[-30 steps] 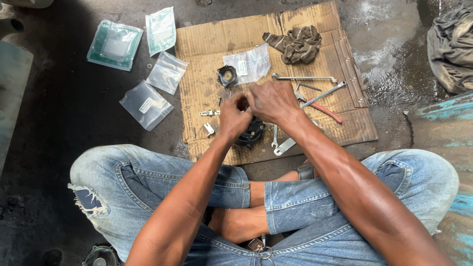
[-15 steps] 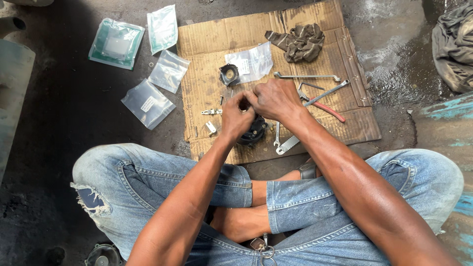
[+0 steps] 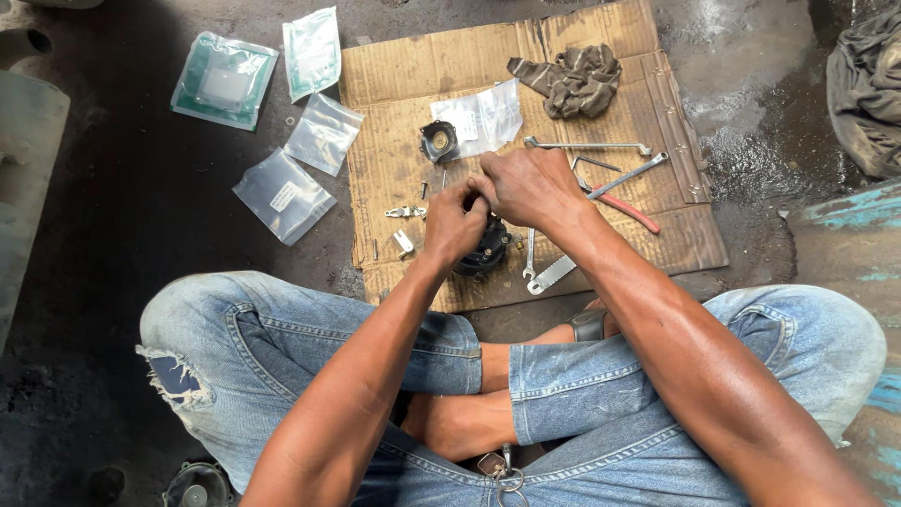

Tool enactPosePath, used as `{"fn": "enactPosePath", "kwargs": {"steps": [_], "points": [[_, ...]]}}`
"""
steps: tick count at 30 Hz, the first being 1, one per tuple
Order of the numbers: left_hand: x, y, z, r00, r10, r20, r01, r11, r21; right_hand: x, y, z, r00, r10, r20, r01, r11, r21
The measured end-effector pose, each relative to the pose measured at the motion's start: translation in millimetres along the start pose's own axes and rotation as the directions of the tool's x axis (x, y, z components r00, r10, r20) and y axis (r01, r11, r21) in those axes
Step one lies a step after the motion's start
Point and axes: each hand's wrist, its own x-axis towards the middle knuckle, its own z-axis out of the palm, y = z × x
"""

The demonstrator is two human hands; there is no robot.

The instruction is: The person sits on the ground and works on a small mechanical component, likely a carburetor, using a screwdriver and wrench. They manipulate screws and internal parts, occasionally picking up small pieces from a cardboard sheet where tools and parts are laid out.

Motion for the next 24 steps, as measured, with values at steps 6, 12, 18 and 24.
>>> {"fn": "enactPosePath", "kwargs": {"steps": [6,12,18,24], "points": [[-4,6,-2,0.980,0.177,-0.093,-0.179,0.984,-0.017,1,-6,-6,0.995,0.086,0.050,-0.086,0.996,0.009],[-1,3,0,0.999,-0.033,-0.005,0.033,0.999,0.023,-1,0,-9,1.000,-0.029,0.012,0.029,0.999,0.035],[-4,2,0,0.987,0.136,-0.083,-0.136,0.991,0.005,1,-3,-8,0.982,0.107,0.155,-0.107,0.994,-0.010],[-1,3,-1,1.000,-0.020,-0.007,0.020,1.000,0.001,-2,1,-11,0.998,-0.021,-0.058,0.026,0.996,0.087]]}}
